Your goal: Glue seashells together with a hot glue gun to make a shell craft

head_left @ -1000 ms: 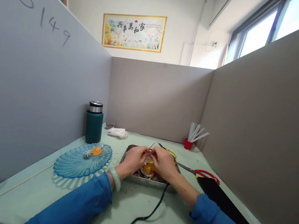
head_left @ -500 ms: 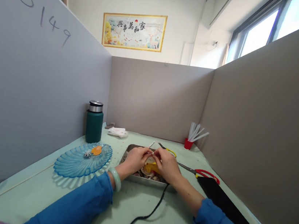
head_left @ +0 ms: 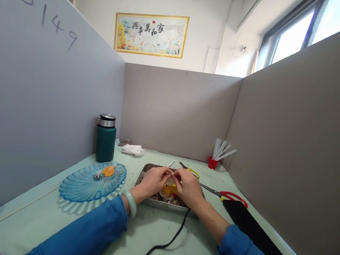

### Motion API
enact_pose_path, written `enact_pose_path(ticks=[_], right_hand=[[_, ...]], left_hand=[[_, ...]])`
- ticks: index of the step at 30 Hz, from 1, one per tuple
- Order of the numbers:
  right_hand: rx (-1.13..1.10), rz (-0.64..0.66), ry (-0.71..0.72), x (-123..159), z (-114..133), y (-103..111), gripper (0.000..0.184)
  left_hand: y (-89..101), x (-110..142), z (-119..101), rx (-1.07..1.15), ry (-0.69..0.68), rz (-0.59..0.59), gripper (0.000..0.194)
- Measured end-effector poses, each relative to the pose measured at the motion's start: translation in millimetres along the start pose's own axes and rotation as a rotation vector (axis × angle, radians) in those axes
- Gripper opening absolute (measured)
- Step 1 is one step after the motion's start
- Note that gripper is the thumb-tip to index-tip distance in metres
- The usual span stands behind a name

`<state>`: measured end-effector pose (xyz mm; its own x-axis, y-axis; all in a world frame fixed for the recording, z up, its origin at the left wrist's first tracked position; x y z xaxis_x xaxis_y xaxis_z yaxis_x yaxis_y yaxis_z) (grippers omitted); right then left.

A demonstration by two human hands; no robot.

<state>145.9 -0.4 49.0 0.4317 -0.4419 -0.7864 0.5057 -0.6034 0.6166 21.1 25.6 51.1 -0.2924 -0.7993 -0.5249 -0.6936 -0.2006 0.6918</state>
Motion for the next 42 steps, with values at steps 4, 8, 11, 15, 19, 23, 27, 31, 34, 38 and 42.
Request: enact_pose_path(ticks=[4, 8, 11, 15, 19, 23, 27, 31, 34, 38, 42], right_hand=[[0.026, -0.002, 0.025, -0.1, 3.3, 1.0, 0.007], [0.064, 0.008, 0.051, -0.3, 6.0, 1.7, 0.009], [0.094, 0.014, 0.054, -0.5, 6.4, 1.7, 0.010], [0.078, 0.009, 0.030, -0.1, 4.8, 0.8, 0.007], [0.044, -0.006, 0.005, 0.7, 3.1, 0.7, 0.005], [-0.008, -0.041, -0.013, 0.8, 1.9, 3.1, 0.009], [-0.053, -0.070, -0.016, 0.2, 1.3, 5.5, 0.014], [-0.072, -0.078, 0.005, -0.6, 2.6, 6.1, 0.014], [-0.090, -0.083, 0.004, -0.7, 3.2, 6.8, 0.015], [-0.116, -0.081, 0.002, -0.2, 3.5, 7.5, 0.018], [-0.135, -0.081, 0.013, 0.3, 3.3, 7.3, 0.018]], left_hand=[[0.4, -0.2, -0.3, 0.010, -0.005, -0.002, 0.021], [2.0, -0.7, -1.0, 0.009, 0.012, -0.011, 0.021], [2.0, -0.8, -1.1, 0.004, 0.023, -0.014, 0.021], [1.2, -0.3, 0.0, 0.025, 0.019, -0.011, 0.020], [-0.5, -0.6, 1.5, 0.052, 0.010, 0.010, 0.018], [-0.6, -2.9, 6.6, 0.121, 0.058, -0.004, 0.020], [-0.1, -4.4, 10.1, 0.234, 0.073, -0.027, 0.019], [1.3, -3.0, 7.7, 0.266, 0.050, -0.031, 0.017], [3.3, -1.5, 5.2, 0.271, 0.045, -0.028, 0.017], [4.9, -0.5, 3.5, 0.270, 0.043, -0.024, 0.017], [4.0, -0.9, 5.2, 0.265, 0.047, -0.028, 0.016]])
Point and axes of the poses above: each hand's wrist, its own x-axis away from the middle knuckle, its own y-axis out of the back of the hand, z = x × y, the point moved 6 cm from there along -x, towards the middle knuckle, and after that the axes turned 12 degrees about y, right-handed, at the moved point
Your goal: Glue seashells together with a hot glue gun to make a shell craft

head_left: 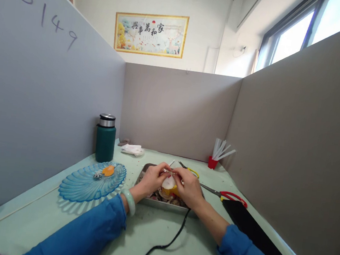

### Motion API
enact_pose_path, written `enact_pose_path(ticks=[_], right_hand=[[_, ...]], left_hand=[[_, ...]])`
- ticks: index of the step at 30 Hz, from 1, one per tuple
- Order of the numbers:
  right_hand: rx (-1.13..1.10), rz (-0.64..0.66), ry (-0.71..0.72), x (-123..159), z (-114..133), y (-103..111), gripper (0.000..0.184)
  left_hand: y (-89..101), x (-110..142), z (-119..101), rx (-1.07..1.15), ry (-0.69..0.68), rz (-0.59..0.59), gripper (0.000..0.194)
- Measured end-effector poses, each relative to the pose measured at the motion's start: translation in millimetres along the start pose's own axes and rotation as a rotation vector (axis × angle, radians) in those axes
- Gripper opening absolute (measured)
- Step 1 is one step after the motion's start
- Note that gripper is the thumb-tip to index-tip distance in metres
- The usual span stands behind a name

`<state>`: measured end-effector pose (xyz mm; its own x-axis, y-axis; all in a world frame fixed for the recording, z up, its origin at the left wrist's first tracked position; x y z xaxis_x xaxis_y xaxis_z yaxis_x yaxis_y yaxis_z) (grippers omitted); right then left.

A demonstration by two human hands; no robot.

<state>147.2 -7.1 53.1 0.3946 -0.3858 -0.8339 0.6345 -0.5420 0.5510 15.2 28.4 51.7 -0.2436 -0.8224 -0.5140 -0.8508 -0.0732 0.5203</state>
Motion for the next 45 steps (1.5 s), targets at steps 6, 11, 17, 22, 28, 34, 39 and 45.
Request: enact_pose_path(ticks=[6, 11, 17, 22, 28, 34, 39, 45], right_hand=[[-0.016, 0.025, 0.005, 0.2, -0.4, -1.9, 0.017], [-0.009, 0.034, 0.016, 0.0, 0.0, -1.6, 0.018], [0.071, 0.076, 0.061, -1.3, 4.7, -0.9, 0.018], [0.153, 0.111, 0.075, -2.0, 7.5, -1.2, 0.018], [0.239, 0.139, 0.097, -2.3, 9.5, -2.6, 0.017], [0.254, 0.141, 0.095, -3.9, 11.3, -2.9, 0.018], [0.107, 0.038, 0.012, -3.9, 7.1, 0.7, 0.016], [-0.002, -0.030, -0.143, 1.0, -8.1, 0.8, 0.018]], left_hand=[[-1.0, -0.8, 2.8, 0.009, -0.001, -0.002, 0.016], [0.1, -0.3, 1.2, 0.022, -0.009, 0.000, 0.016], [1.8, 1.7, -1.9, 0.017, -0.022, 0.003, 0.016], [2.5, 3.1, -4.4, -0.022, -0.032, 0.001, 0.015], [2.7, 5.1, -7.6, -0.124, -0.058, -0.005, 0.015], [2.1, 6.6, -8.7, -0.158, -0.096, -0.012, 0.016], [3.6, 6.0, -9.2, -0.101, -0.044, -0.015, 0.017], [2.3, 0.5, -1.0, 0.059, 0.028, -0.007, 0.027]])
Point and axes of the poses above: each hand's wrist, its own x-axis away from the middle knuckle, its own y-axis out of the back of the hand, z = x × y, the point moved 6 cm from there along -x, towards the middle knuckle, and after that the axes turned 12 degrees about y, right-handed, at the moved point
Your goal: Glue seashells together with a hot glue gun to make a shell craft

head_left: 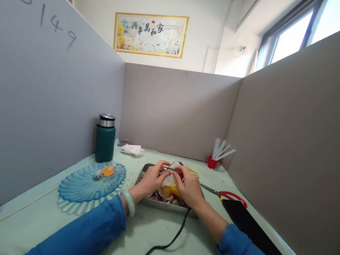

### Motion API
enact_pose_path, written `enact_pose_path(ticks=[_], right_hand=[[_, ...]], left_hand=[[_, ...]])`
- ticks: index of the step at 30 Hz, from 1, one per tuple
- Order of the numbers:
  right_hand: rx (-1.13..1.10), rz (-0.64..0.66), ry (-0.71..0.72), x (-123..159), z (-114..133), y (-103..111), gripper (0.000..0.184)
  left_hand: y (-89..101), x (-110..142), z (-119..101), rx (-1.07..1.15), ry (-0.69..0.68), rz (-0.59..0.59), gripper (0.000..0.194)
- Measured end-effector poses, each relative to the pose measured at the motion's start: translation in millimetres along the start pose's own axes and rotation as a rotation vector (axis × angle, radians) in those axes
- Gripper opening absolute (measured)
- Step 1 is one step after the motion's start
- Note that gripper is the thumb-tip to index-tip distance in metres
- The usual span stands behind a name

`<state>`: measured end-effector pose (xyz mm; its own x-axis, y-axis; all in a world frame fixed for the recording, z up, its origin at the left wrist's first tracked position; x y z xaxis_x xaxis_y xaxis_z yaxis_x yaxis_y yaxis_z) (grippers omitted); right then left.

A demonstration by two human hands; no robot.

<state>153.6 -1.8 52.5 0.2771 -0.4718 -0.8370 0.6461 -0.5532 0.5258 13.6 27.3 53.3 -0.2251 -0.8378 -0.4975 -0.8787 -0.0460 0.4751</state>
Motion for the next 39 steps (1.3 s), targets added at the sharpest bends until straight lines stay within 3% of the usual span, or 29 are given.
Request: enact_pose_path(ticks=[10, 23, 26, 32, 39], right_hand=[[-0.022, 0.004, -0.043, 0.9, -5.7, -1.0, 0.018], [-0.033, -0.018, -0.045, -0.6, -8.5, 0.5, 0.018], [-0.029, -0.042, -0.055, -0.8, -10.3, 1.3, 0.017], [-0.028, -0.050, -0.063, -1.1, -11.1, 1.4, 0.017], [-0.017, -0.047, -0.038, -0.4, -9.5, 1.2, 0.013]], left_hand=[[-4.4, -6.1, 14.9, 0.119, 0.048, 0.030, 0.028], [1.1, -9.3, 15.7, 0.071, 0.034, -0.075, 0.018], [4.3, -7.4, 11.0, 0.050, -0.011, -0.103, 0.015], [14.0, 2.2, -8.5, -0.063, -0.225, -0.235, 0.010], [15.7, 5.1, -11.5, -0.120, -0.260, -0.286, 0.012]])
Point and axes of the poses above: each hand's wrist, its own x-axis away from the middle knuckle, its own y-axis out of the back of the hand, z = x × y, the point moved 6 cm from there along -x, towards the middle knuckle, and after that the axes turned 12 degrees about y, right-handed, at the moved point
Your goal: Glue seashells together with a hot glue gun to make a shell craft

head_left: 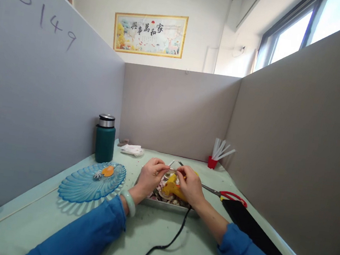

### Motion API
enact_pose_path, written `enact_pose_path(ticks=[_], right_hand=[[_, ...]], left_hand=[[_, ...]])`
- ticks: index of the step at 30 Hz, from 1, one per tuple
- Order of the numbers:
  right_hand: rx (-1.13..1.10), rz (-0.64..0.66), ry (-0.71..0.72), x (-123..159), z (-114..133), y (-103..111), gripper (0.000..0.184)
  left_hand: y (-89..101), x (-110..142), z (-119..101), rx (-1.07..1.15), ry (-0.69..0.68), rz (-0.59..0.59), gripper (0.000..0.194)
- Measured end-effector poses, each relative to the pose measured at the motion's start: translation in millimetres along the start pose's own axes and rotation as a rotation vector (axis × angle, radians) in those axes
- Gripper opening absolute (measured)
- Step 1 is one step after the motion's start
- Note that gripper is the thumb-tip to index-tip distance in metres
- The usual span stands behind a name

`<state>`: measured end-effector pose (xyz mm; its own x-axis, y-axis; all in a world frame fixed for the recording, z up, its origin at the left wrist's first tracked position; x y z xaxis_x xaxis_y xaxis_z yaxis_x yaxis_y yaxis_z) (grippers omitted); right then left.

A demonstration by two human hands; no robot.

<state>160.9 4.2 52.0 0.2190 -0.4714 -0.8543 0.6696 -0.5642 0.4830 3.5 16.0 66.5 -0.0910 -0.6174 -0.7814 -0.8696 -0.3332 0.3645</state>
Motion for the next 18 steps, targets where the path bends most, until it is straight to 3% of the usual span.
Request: enact_pose_path(ticks=[4, 8, 10, 14, 18], right_hand=[[0.009, -0.005, -0.006, 0.2, -1.3, -0.2, 0.014], [0.008, -0.012, -0.014, -0.3, -2.1, 0.3, 0.015], [0.009, -0.011, -0.015, -0.3, -2.4, 0.4, 0.016], [0.016, -0.003, -0.010, 0.1, -3.0, -0.3, 0.016], [0.020, 0.002, -0.009, 0.8, -3.3, -0.9, 0.016]], left_hand=[[-2.9, 1.1, 2.1, -0.007, 0.042, 0.029, 0.012], [-3.1, -7.6, 9.5, 0.032, 0.175, 0.073, 0.014], [5.6, -18.7, 14.7, 0.051, 0.266, 0.101, 0.016], [60.8, -48.5, 30.5, 0.013, 0.413, 0.049, 0.023], [125.6, -64.9, 62.7, -0.305, 0.483, 0.103, 0.027]])
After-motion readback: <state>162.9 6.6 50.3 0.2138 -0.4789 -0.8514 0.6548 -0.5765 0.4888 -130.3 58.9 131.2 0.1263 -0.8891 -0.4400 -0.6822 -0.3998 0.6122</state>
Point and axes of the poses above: each hand's wrist, its own x-axis away from the middle knuckle, its own y-axis out of the back of the hand, z = x × y, the point moved 6 cm from there along -x, towards the middle knuckle, and after that the axes turned 12 degrees about y, right-handed, at the moved point
